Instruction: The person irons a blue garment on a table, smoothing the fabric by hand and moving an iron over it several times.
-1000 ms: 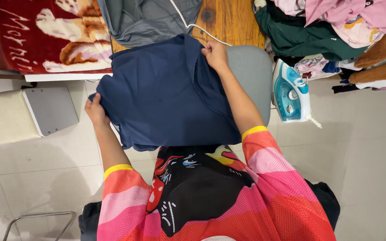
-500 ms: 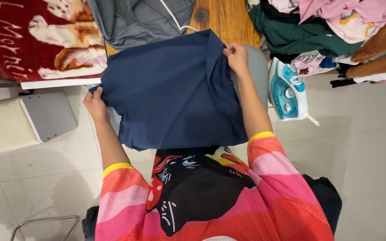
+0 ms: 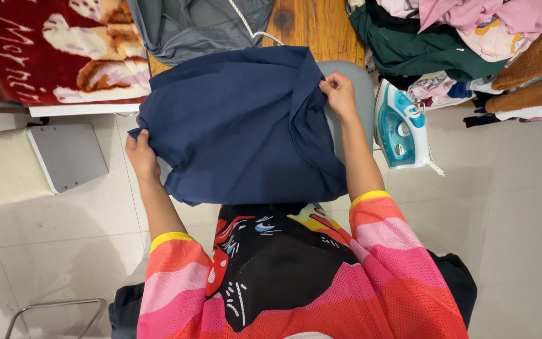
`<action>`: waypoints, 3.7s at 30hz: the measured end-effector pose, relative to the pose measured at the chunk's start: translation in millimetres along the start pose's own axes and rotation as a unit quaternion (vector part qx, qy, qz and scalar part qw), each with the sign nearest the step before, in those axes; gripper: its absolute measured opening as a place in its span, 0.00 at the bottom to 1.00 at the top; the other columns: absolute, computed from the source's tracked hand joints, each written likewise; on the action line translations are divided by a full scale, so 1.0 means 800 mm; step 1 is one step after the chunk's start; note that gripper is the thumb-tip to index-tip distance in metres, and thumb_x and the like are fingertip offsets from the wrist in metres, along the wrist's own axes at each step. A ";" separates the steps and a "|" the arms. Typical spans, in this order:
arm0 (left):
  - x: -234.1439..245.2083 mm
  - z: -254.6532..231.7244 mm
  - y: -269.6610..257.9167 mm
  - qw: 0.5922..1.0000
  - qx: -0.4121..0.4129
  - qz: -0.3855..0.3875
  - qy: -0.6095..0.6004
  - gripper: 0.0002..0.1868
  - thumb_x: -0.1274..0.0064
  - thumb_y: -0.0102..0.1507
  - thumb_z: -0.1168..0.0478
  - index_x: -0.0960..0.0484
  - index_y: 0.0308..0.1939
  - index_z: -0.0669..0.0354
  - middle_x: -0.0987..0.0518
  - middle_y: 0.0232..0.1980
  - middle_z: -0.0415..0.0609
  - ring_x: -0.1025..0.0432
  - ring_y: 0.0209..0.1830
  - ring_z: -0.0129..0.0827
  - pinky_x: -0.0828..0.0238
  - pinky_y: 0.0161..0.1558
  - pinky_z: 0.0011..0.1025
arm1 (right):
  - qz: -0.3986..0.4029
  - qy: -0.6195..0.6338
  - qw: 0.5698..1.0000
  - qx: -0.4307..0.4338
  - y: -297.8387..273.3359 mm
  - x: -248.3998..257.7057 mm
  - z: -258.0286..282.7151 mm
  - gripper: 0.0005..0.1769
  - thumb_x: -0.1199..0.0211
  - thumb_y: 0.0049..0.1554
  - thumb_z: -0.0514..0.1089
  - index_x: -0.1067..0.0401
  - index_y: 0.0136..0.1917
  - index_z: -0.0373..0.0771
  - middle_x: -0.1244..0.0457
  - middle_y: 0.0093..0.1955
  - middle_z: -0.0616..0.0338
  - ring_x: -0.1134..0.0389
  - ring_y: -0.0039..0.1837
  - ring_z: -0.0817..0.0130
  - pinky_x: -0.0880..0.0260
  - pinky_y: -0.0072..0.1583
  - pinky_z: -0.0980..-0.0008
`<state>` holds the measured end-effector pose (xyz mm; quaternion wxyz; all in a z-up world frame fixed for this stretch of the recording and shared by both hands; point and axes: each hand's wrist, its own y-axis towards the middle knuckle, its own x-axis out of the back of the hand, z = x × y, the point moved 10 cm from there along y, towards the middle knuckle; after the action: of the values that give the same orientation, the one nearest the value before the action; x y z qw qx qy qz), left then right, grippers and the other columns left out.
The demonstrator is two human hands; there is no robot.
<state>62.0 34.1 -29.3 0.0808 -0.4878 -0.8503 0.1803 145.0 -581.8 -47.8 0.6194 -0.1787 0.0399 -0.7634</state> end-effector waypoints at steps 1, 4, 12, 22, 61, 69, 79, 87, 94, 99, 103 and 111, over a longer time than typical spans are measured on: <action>-0.004 0.001 -0.009 1.000 0.006 0.004 -0.001 0.12 0.52 0.69 0.65 0.22 0.53 0.69 0.19 0.49 0.49 0.25 0.47 0.29 0.27 0.52 0.28 | 0.003 0.010 1.000 -0.019 -0.005 0.001 -0.003 0.07 0.34 0.59 0.35 0.29 0.39 0.38 0.39 0.32 0.69 0.40 0.35 0.81 0.39 0.37 0.77; -0.008 -0.002 -0.030 1.000 0.013 0.022 -0.010 0.14 0.54 0.69 0.65 0.23 0.56 0.68 0.19 0.53 0.51 0.24 0.51 0.33 0.26 0.56 0.29 | 0.020 0.029 0.999 -0.041 -0.019 0.004 -0.007 0.07 0.34 0.59 0.36 0.29 0.40 0.39 0.37 0.34 0.69 0.37 0.36 0.80 0.34 0.37 0.76; 0.023 0.037 -0.057 0.994 -0.008 -0.032 0.106 0.15 0.52 0.70 0.63 0.22 0.57 0.71 0.18 0.53 0.52 0.24 0.49 0.32 0.28 0.55 0.29 | 0.034 0.048 0.998 -0.035 -0.023 0.007 -0.042 0.06 0.35 0.61 0.36 0.28 0.42 0.38 0.38 0.35 0.69 0.36 0.36 0.79 0.33 0.38 0.76; 0.040 0.044 -0.080 0.979 0.045 -0.054 0.192 0.26 0.49 0.75 0.47 0.23 0.50 0.76 0.23 0.41 0.52 0.30 0.40 0.35 0.34 0.46 0.33 | -0.005 0.012 1.000 -0.027 -0.010 0.004 -0.053 0.04 0.35 0.60 0.39 0.26 0.47 0.36 0.35 0.36 0.67 0.35 0.36 0.79 0.32 0.36 0.74; 0.087 0.140 -0.250 0.949 0.161 0.160 0.217 0.17 0.47 0.67 0.65 0.21 0.59 0.68 0.18 0.50 0.45 0.25 0.47 0.28 0.30 0.55 0.27 | 0.165 0.064 0.978 -0.113 -0.296 0.085 -0.114 0.21 0.40 0.60 0.33 0.30 0.66 0.26 0.30 0.57 0.53 0.29 0.55 0.70 0.29 0.59 0.72; 0.111 0.162 -0.206 0.900 0.013 0.081 0.429 0.11 0.39 0.66 0.64 0.19 0.47 0.70 0.22 0.41 0.55 0.29 0.38 0.35 0.32 0.47 0.37 | 0.052 -0.237 0.970 0.013 -0.299 0.109 -0.092 0.19 0.30 0.56 0.40 0.27 0.58 0.31 0.29 0.50 0.41 0.26 0.55 0.48 0.29 0.56 0.63; 0.098 0.069 -0.147 0.931 -0.137 -0.103 0.323 0.21 0.37 0.66 0.58 0.23 0.58 0.68 0.20 0.43 0.47 0.26 0.41 0.31 0.28 0.46 0.29 | -0.018 -0.272 0.948 0.162 -0.269 0.091 0.023 0.30 0.30 0.56 0.48 0.32 0.67 0.31 0.38 0.62 0.40 0.33 0.61 0.45 0.31 0.61 0.57; 0.119 0.070 -0.050 0.938 -0.128 -0.150 0.284 0.26 0.42 0.69 0.56 0.29 0.64 0.70 0.21 0.50 0.51 0.25 0.45 0.31 0.27 0.49 0.28 | -0.099 -0.259 0.943 0.183 -0.108 -0.007 0.060 0.32 0.32 0.60 0.55 0.31 0.65 0.26 0.36 0.61 0.37 0.33 0.62 0.42 0.32 0.62 0.56; 0.122 0.057 -0.008 0.963 -0.064 -0.139 0.224 0.28 0.44 0.69 0.53 0.30 0.67 0.66 0.22 0.56 0.53 0.26 0.51 0.32 0.28 0.52 0.28 | -0.074 -0.198 0.974 0.079 0.018 -0.067 0.006 0.31 0.29 0.53 0.55 0.28 0.59 0.30 0.30 0.54 0.40 0.28 0.58 0.47 0.29 0.59 0.58; 0.116 0.085 0.017 0.969 0.135 -0.119 0.167 0.29 0.46 0.65 0.51 0.29 0.67 0.60 0.22 0.56 0.53 0.28 0.53 0.38 0.32 0.48 0.35 | -0.087 -0.204 0.951 0.214 -0.023 -0.146 0.083 0.21 0.44 0.52 0.34 0.24 0.59 0.37 0.29 0.57 0.47 0.28 0.60 0.45 0.29 0.62 0.56; 0.105 0.100 0.046 0.984 0.110 -0.048 0.134 0.28 0.43 0.66 0.54 0.27 0.67 0.65 0.21 0.61 0.55 0.26 0.61 0.40 0.30 0.61 0.35 | 0.027 -0.332 0.896 0.294 -0.115 -0.239 0.120 0.19 0.40 0.53 0.29 0.22 0.57 0.42 0.29 0.55 0.58 0.32 0.58 0.53 0.36 0.57 0.53; 0.109 0.121 0.073 0.972 0.222 -0.038 0.065 0.28 0.44 0.66 0.55 0.29 0.67 0.63 0.23 0.62 0.55 0.28 0.61 0.41 0.29 0.61 0.39 | -0.080 -0.333 0.881 0.326 -0.131 -0.207 0.169 0.14 0.30 0.49 0.41 0.24 0.50 0.45 0.35 0.59 0.59 0.37 0.63 0.54 0.41 0.64 0.53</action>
<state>33.8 113.4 -144.5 0.2494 -0.4359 -0.7996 0.3293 118.6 -376.7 70.8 0.5561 -0.2128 -0.4344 -0.6758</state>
